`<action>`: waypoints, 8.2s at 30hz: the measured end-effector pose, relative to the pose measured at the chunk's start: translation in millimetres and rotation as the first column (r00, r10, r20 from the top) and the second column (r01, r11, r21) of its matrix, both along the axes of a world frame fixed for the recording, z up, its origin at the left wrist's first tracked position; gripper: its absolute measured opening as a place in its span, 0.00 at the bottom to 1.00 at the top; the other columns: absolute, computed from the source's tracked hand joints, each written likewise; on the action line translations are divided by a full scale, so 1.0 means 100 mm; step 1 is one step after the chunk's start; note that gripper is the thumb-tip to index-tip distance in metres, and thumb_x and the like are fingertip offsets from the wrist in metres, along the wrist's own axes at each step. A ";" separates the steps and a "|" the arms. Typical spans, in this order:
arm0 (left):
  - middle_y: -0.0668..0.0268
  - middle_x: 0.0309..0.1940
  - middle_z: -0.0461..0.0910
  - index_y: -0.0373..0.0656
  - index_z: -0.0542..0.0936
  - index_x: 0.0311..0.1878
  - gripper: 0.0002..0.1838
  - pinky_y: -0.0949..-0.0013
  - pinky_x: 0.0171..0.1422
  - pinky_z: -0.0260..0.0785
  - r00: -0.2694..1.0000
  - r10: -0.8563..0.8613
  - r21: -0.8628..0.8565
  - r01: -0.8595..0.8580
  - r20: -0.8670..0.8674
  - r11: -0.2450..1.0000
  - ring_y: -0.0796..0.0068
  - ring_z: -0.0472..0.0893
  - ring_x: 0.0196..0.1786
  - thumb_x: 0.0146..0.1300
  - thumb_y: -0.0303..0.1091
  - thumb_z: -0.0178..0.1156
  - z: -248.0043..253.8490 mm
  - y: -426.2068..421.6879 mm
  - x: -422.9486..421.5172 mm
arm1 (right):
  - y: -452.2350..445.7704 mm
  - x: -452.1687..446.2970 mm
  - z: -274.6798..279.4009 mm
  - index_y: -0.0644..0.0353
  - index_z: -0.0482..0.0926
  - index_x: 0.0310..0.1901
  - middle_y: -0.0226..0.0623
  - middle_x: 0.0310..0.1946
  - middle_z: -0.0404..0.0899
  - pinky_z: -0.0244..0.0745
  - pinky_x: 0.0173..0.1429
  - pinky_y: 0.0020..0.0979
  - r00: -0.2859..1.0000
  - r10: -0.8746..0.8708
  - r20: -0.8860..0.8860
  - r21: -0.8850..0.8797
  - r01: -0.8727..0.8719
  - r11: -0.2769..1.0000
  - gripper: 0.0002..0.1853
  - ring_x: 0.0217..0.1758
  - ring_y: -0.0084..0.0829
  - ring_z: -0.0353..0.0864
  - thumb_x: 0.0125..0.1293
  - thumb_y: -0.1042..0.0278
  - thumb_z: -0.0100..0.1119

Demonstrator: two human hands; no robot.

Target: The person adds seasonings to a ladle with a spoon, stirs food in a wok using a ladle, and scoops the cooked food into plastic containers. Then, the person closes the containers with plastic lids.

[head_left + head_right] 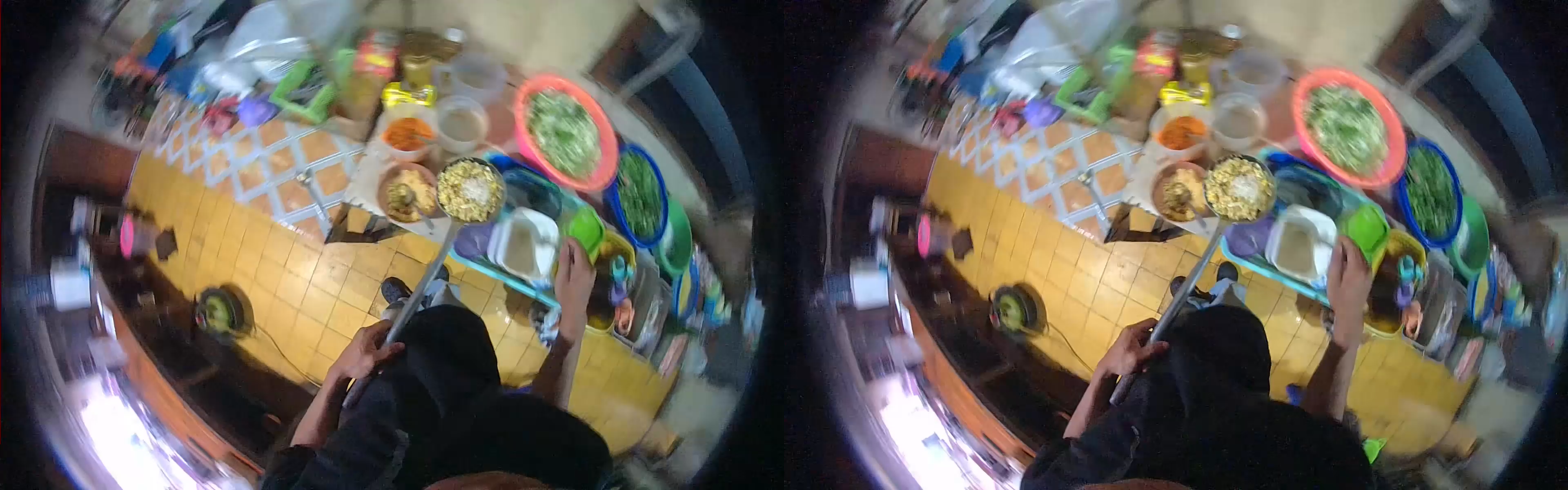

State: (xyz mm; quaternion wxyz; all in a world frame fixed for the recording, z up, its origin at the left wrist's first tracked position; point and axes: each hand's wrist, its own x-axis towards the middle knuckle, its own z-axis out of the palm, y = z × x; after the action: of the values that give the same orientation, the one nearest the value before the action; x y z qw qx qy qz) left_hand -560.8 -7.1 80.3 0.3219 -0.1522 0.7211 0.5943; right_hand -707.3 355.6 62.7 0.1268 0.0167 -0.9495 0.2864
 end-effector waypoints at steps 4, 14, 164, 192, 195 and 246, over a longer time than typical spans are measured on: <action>0.70 0.18 0.70 0.38 0.72 0.47 0.15 0.73 0.21 0.60 0.963 0.253 0.234 -0.269 0.098 0.934 0.80 0.70 0.18 0.63 0.37 0.59 0.06 0.09 0.29 | -0.41 -0.26 0.16 0.66 0.73 0.54 0.47 0.39 0.76 0.72 0.45 0.39 0.974 0.163 -0.161 0.072 -0.153 0.986 0.19 0.40 0.49 0.75 0.64 0.67 0.57; 0.67 0.20 0.70 0.39 0.70 0.40 0.07 0.77 0.20 0.63 0.321 0.947 0.356 -0.888 0.025 0.292 0.80 0.69 0.17 0.62 0.30 0.54 -0.21 0.27 1.33 | -2.46 0.91 -0.10 0.64 0.78 0.38 0.39 0.29 0.82 0.75 0.39 0.33 -0.304 0.889 0.343 -0.705 -0.708 0.030 0.11 0.34 0.34 0.82 0.66 0.64 0.54; 0.66 0.19 0.72 0.39 0.72 0.32 0.08 0.70 0.25 0.71 -0.999 -0.054 0.531 0.046 0.002 -0.846 0.75 0.74 0.21 0.63 0.33 0.58 -1.78 2.22 8.28 | -3.63 8.73 0.28 0.52 0.66 0.64 0.52 0.38 0.79 0.75 0.42 0.44 -0.946 0.166 0.280 0.093 -0.145 -0.985 0.29 0.38 0.52 0.80 0.59 0.72 0.58; 0.58 0.28 0.79 0.35 0.73 0.41 0.15 0.68 0.27 0.77 -0.974 -0.084 0.567 0.190 0.208 -0.802 0.69 0.79 0.23 0.63 0.39 0.61 -2.14 2.13 8.58 | -3.18 9.27 -0.45 0.61 0.60 0.67 0.61 0.35 0.79 0.76 0.47 0.49 -0.778 0.196 0.597 0.324 0.011 -0.946 0.29 0.39 0.57 0.80 0.63 0.67 0.48; 0.61 0.22 0.77 0.38 0.75 0.28 0.11 0.69 0.23 0.70 -0.967 -0.201 0.333 0.242 0.155 -0.911 0.74 0.76 0.20 0.63 0.35 0.58 -1.84 1.93 8.48 | -3.48 9.26 -0.44 0.59 0.67 0.63 0.57 0.34 0.80 0.76 0.48 0.46 -0.832 -0.035 0.554 0.029 0.061 -0.998 0.27 0.41 0.54 0.80 0.60 0.67 0.54; 0.76 0.24 0.68 0.42 0.75 0.39 0.10 0.77 0.32 0.60 -0.973 0.163 0.665 -0.014 0.163 -0.747 0.84 0.66 0.26 0.65 0.39 0.57 -1.95 2.47 8.66 | -3.16 8.52 -1.76 0.55 0.68 0.61 0.52 0.42 0.80 0.74 0.50 0.44 -0.915 0.111 0.388 -0.327 -0.249 -0.911 0.26 0.46 0.52 0.79 0.61 0.60 0.55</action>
State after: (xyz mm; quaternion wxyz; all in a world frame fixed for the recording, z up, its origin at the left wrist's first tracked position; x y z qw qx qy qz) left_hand 304.7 240.2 -114.6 -0.7746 -0.4333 -0.0564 0.4572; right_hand 144.5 39.5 -113.5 -0.4451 0.8826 -0.1495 -0.0227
